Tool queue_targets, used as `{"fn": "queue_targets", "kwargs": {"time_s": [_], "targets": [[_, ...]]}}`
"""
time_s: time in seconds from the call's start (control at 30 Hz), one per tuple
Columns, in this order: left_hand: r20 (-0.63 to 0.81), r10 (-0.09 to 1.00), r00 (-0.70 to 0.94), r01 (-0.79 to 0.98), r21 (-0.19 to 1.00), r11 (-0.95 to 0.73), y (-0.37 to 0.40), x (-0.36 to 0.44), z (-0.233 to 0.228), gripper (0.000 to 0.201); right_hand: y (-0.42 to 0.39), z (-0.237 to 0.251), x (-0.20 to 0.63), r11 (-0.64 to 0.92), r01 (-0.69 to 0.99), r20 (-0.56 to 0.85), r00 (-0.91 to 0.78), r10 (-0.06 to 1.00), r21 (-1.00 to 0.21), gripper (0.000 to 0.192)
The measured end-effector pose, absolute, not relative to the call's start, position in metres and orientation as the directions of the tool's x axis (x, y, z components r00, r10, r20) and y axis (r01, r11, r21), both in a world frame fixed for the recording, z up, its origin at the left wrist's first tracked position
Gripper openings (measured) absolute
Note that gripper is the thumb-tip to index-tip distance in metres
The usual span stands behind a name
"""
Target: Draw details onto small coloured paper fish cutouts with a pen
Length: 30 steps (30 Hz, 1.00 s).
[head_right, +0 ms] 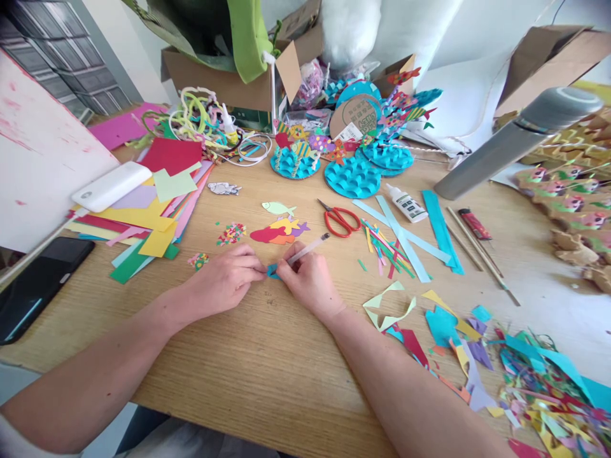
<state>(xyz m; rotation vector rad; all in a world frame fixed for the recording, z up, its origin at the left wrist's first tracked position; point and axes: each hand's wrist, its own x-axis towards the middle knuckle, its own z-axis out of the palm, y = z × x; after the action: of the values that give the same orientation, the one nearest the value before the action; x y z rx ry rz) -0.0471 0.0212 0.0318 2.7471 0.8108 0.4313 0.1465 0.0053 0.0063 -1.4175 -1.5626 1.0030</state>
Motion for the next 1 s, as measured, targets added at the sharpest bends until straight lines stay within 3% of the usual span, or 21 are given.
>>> {"fn": "queue_targets", "kwargs": {"time_s": [1.0], "targets": [[0.217,0.559,0.800,0.485,0.315,-0.816,0.0209,-0.0467,0.0320,0.030,0.0049,0.0089,0.1461,0.062,0.407,0.044,-0.055,0.998,-0.911,0.014]]}}
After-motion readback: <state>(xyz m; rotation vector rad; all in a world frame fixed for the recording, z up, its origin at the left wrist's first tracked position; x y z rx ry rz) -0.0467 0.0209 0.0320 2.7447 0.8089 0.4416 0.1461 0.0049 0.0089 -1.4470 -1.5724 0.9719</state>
